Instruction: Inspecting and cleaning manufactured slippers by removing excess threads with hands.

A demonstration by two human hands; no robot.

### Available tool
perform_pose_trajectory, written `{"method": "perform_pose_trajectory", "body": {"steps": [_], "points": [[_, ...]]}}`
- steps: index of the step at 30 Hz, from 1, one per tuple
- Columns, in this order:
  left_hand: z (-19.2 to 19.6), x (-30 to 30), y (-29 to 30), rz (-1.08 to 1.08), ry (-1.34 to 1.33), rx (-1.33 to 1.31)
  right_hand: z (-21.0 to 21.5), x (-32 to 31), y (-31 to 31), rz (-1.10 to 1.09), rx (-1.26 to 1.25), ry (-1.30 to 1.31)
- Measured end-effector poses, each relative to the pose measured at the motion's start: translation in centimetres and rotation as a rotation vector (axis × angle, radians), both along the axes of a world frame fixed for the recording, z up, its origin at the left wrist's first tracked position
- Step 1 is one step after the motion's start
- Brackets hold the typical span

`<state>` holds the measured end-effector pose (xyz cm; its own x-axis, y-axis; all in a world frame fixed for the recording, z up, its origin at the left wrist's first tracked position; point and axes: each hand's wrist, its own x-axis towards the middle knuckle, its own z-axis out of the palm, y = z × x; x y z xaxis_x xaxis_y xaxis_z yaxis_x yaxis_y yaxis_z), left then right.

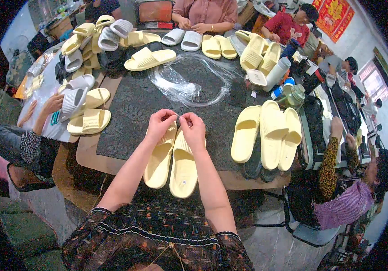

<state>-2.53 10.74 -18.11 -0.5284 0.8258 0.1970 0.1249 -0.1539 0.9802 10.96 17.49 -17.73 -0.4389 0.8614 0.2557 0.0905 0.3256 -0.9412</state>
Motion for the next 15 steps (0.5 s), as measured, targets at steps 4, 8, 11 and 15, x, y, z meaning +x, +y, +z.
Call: {"method": "perform_pose_trajectory", "body": {"steps": [4, 8, 11, 15], "points": [[1.0, 0.4, -0.3, -0.017, -0.045, -0.03, 0.1, 0.1, -0.1, -0.027, 0.021, -0.025], [0.5, 0.7, -0.1, 0.015, -0.043, 0.022, -0.2, 0.2, 0.0, -0.047, 0.048, 0.002], [0.4, 0.3, -0.2, -0.015, -0.022, -0.006, 0.4, 0.3, -0.3, -0.017, -0.003, 0.019], [1.3, 0.8, -0.4, 0.007, -0.039, -0.054, -0.1, 0.6, 0.0, -0.039, -0.098, 0.068]]}}
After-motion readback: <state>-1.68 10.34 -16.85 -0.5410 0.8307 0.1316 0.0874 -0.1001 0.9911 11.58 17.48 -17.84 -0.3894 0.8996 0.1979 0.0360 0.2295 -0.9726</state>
